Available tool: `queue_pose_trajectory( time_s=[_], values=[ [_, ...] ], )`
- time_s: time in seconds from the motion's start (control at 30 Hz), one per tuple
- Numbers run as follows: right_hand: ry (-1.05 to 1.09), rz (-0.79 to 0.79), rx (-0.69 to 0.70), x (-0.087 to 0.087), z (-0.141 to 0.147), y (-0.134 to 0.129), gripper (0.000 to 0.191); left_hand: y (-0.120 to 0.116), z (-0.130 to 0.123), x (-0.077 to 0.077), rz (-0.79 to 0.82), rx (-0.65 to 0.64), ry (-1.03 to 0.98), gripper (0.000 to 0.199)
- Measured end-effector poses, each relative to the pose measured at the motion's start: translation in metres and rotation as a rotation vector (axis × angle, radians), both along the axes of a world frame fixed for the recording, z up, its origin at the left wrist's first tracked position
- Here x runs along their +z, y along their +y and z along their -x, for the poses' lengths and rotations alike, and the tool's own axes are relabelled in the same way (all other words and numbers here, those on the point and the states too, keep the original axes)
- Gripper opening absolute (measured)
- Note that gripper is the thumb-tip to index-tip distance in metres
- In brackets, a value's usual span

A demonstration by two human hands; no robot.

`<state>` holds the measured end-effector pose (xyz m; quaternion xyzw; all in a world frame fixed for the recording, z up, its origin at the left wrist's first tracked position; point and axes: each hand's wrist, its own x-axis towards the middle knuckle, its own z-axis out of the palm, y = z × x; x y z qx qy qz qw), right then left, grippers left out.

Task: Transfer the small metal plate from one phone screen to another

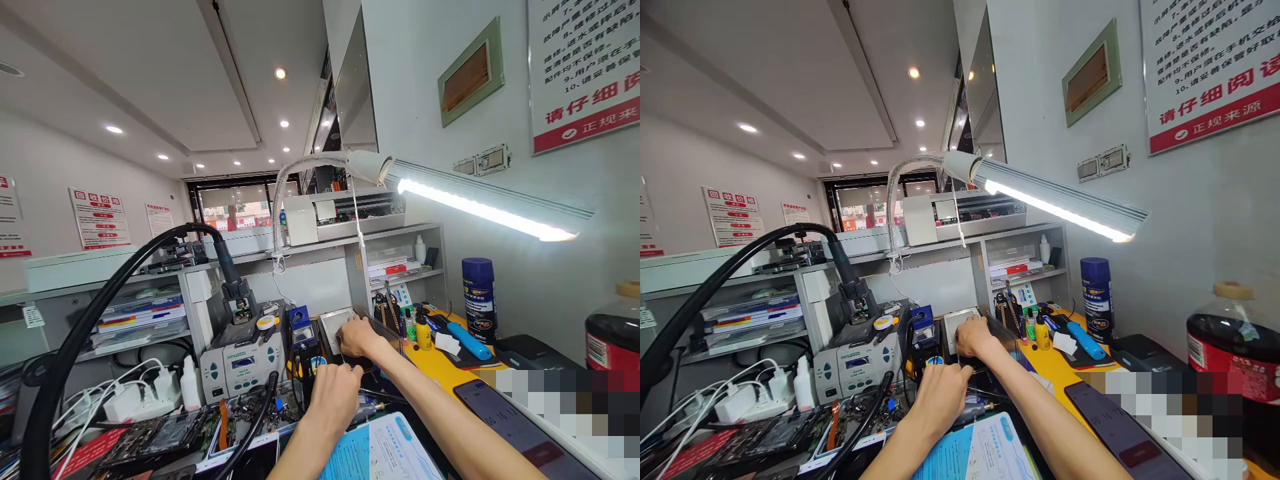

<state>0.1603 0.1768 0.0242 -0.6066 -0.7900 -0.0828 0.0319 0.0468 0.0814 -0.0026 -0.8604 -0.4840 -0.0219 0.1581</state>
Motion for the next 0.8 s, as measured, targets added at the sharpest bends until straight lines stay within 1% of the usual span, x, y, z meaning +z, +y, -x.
queue_pose_trajectory(
  time_s=[0.23,0.53,0.8],
  values=[
    [0.026,0.031,0.007,-0.001,-0.003,0.005,0.033,0.0,0.001,0.001,0.026,-0.016,0.002,0.024],
    [0.068,0.079,-0.004,-0.003,-0.013,0.017,0.034,0.002,0.002,-0.002,0.049,-0.031,-0.009,0.026],
    [0.058,0.104,0.005,-0.002,-0.016,0.016,0.033,0.001,0.002,-0.004,0.036,-0.045,-0.021,0.026]
  ],
)
